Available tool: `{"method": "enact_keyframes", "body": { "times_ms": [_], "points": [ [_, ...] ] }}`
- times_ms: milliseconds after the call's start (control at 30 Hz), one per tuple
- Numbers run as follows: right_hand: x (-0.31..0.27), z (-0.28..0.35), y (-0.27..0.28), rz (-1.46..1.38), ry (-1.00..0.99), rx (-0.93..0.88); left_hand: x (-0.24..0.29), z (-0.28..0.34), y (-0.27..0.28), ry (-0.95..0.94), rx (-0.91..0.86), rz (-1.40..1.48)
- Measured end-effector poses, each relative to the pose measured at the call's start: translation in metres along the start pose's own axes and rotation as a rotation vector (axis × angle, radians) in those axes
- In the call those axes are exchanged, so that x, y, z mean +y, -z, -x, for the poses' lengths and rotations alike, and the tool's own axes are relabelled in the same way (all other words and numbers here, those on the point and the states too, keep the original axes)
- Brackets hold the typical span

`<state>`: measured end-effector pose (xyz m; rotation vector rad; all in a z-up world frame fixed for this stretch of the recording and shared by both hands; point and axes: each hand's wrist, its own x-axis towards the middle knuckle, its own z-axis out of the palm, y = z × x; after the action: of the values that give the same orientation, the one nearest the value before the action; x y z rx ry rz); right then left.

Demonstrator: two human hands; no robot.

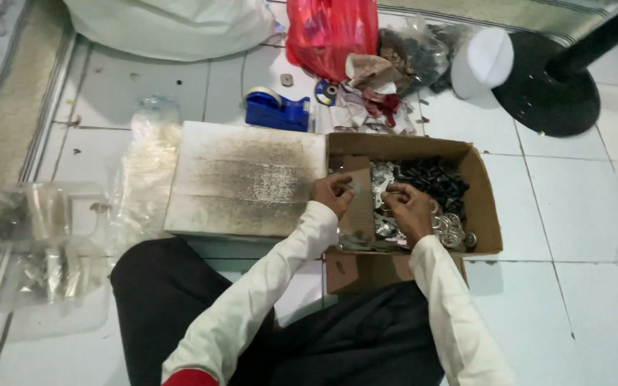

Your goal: Manually packing small metal hardware components into plastic bags and sealing them using a heat sealer.

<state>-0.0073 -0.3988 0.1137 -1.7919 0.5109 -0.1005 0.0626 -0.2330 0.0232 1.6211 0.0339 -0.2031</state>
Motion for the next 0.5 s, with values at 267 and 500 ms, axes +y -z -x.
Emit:
{"method": "enact_keyframes", "body": {
  "times_ms": [267,500],
  "points": [
    [-0.010,-0.001,-0.151,0.196,0.102,-0.260,-0.044,-0.038,0.179,0.267,0.243,-0.411],
    [-0.041,0.016,-0.220,0.251,0.038,-0.333,-0.057,-0.044,0.254,0.230,0.334,-0.473]
  ]
}}
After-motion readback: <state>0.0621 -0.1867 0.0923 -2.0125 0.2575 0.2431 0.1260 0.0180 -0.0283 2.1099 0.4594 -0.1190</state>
